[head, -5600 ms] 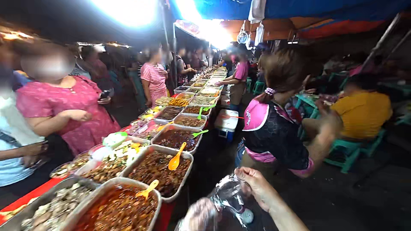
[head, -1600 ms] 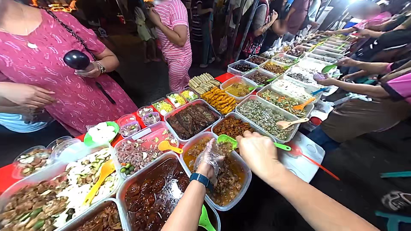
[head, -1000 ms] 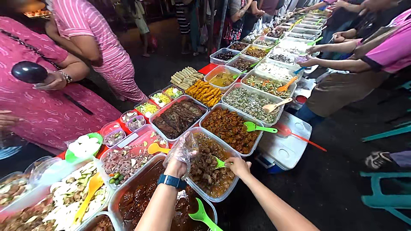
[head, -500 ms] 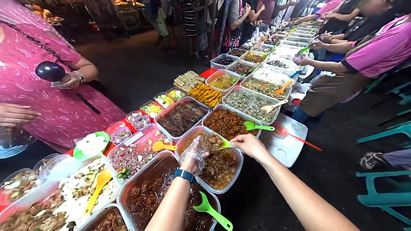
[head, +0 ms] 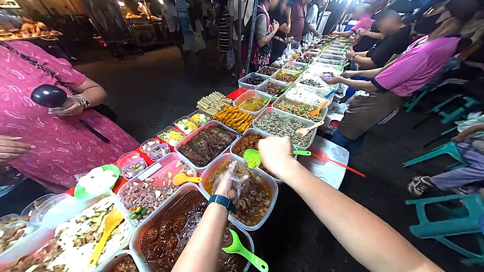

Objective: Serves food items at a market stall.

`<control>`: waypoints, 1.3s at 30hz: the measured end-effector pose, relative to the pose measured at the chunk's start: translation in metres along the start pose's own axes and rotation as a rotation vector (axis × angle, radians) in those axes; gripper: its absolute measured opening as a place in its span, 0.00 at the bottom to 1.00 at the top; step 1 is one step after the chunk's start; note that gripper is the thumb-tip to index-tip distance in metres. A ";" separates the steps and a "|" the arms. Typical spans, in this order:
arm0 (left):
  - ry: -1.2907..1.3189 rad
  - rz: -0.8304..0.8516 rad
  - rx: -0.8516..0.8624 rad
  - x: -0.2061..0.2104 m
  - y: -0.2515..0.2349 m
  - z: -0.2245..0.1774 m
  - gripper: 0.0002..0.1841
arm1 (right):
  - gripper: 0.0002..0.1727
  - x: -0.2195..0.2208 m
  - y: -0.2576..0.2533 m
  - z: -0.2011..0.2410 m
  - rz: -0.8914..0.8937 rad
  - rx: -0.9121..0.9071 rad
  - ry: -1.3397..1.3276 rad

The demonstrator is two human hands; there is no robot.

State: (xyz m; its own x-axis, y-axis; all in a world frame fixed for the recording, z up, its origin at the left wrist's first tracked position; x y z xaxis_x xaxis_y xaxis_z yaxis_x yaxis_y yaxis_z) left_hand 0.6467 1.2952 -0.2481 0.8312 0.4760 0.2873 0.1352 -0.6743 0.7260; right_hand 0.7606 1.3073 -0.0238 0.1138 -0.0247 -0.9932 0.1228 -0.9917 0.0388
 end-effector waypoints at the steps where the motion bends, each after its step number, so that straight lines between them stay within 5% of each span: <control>1: -0.014 -0.006 -0.006 -0.002 0.000 -0.002 0.24 | 0.08 0.023 -0.007 -0.019 0.008 0.053 -0.047; 4: -0.047 -0.035 -0.003 -0.012 0.002 -0.009 0.23 | 0.09 0.140 -0.026 -0.052 -0.030 0.115 -0.119; 7: -0.091 -0.027 0.002 -0.019 0.004 -0.020 0.22 | 0.16 0.246 -0.029 -0.050 0.113 0.134 -0.106; 12: -0.106 -0.057 0.060 -0.036 0.004 -0.035 0.22 | 0.18 0.316 -0.015 -0.050 0.263 0.327 -0.473; 19: -0.045 -0.129 0.128 -0.055 0.002 -0.041 0.21 | 0.18 0.310 -0.010 -0.038 0.232 0.228 -0.411; 23: -0.023 -0.138 0.123 -0.051 0.007 -0.040 0.21 | 0.18 0.321 0.001 -0.020 0.303 0.365 -0.610; 31: -0.041 -0.119 0.126 -0.053 0.008 -0.033 0.21 | 0.17 0.302 0.013 -0.083 0.231 0.368 -0.808; 39: 0.003 -0.119 0.153 -0.037 -0.002 -0.006 0.22 | 0.12 0.188 0.006 -0.089 0.057 0.304 -0.951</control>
State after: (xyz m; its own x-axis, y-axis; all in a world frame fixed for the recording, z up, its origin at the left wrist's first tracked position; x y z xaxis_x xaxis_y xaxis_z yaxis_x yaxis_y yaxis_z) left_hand 0.6122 1.2824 -0.2564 0.8028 0.5589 0.2076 0.3125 -0.6910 0.6518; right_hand 0.8702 1.3082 -0.2002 -0.7410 -0.0323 -0.6707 -0.1307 -0.9728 0.1912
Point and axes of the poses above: each hand's wrist, its own y-axis away from the middle knuckle, its own x-axis out of the palm, z = x × y, the point moved 10 cm from there along -y, towards the middle knuckle, and after that the axes turned 10 degrees about -z, right-handed, at the moved point
